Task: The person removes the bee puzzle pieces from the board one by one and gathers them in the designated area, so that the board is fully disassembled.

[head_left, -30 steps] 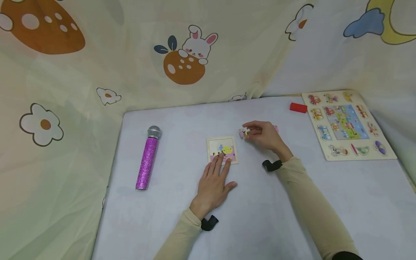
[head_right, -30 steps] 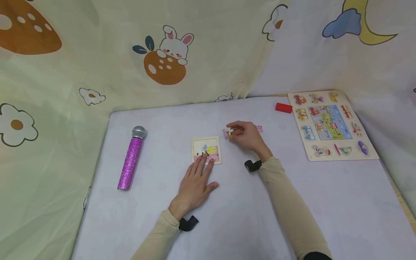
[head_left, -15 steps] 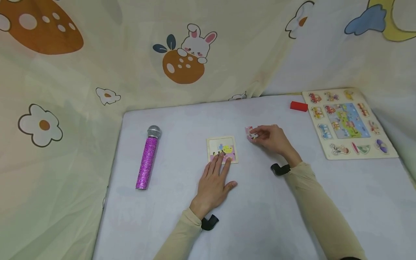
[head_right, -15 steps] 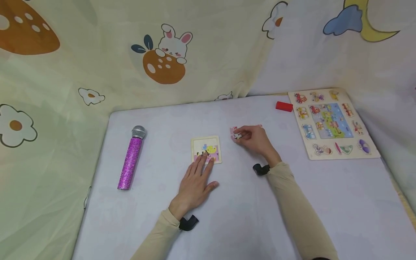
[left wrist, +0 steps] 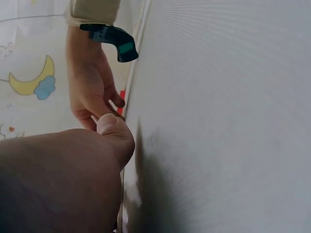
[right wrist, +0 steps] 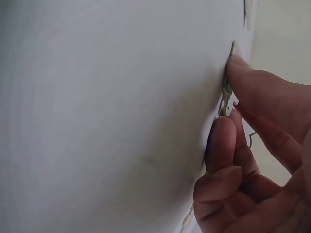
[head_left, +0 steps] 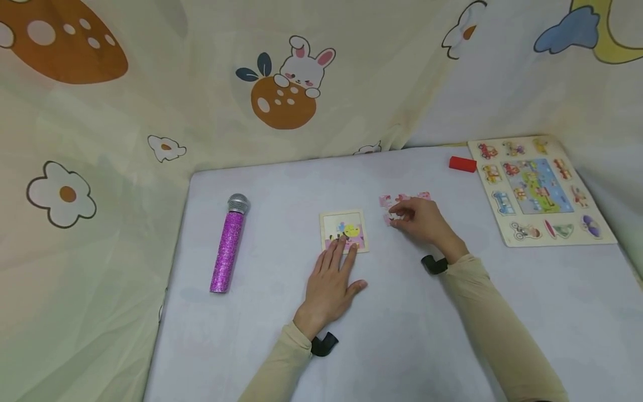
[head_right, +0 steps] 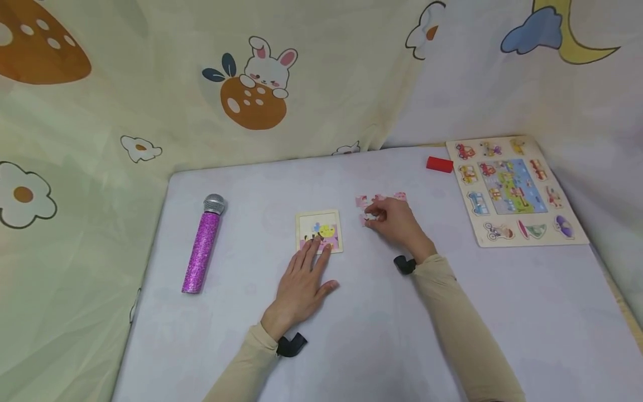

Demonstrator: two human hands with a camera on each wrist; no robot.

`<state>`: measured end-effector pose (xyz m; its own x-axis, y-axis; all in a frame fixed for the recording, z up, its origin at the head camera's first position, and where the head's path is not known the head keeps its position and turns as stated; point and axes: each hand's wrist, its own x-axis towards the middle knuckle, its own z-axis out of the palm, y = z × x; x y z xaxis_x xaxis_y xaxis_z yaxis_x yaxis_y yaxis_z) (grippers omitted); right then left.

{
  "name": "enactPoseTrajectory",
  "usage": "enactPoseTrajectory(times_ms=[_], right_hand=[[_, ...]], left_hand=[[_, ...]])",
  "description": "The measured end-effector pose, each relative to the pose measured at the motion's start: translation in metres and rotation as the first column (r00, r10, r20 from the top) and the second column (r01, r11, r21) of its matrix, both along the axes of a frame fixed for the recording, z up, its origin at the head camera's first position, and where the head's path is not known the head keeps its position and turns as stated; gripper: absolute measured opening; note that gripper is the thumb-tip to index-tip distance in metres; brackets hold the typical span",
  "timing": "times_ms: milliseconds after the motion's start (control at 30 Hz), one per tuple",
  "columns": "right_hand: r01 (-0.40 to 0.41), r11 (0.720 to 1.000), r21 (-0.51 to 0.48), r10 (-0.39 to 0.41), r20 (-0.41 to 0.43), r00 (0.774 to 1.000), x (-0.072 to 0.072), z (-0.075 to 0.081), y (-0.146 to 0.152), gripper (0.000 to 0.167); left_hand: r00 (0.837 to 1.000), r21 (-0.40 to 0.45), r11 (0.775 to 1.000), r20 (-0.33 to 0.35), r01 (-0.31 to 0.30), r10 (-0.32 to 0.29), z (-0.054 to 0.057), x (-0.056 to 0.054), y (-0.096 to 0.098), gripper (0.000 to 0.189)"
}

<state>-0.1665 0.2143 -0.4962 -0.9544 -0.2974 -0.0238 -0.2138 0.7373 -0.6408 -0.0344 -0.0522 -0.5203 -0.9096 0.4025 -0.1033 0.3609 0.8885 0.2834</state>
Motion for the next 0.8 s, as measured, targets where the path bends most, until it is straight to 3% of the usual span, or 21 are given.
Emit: enactPoseTrajectory(times_ms=[233, 433, 800], right_hand=[[-0.01, 1.0, 0.009, 0.01, 0.029, 1.0, 0.0023, 0.0029, 0.0041, 0.035], [-0.021, 0.999, -0.029, 0.022, 0.038, 0.999, 0.0006, 0.0027, 0.0084, 0.028], [-0.005, 1.0, -0.012, 0.006, 0.069, 0.998, -0.002, 0.0035, 0.0092, 0.028]], left_hand=[[1.0, 0.011, 1.0, 0.005, 0.0, 0.0, 0.0028, 0.0006, -0.0008, 0.08], [1.0, 0.015, 1.0, 0.009, -0.006, 0.006, 0.0043, 0.0003, -0.0014, 0.081], [1.0, -0.011, 1.0, 0.015, 0.0, 0.001, 0.0025, -0.0002, 0.0004, 0.084]])
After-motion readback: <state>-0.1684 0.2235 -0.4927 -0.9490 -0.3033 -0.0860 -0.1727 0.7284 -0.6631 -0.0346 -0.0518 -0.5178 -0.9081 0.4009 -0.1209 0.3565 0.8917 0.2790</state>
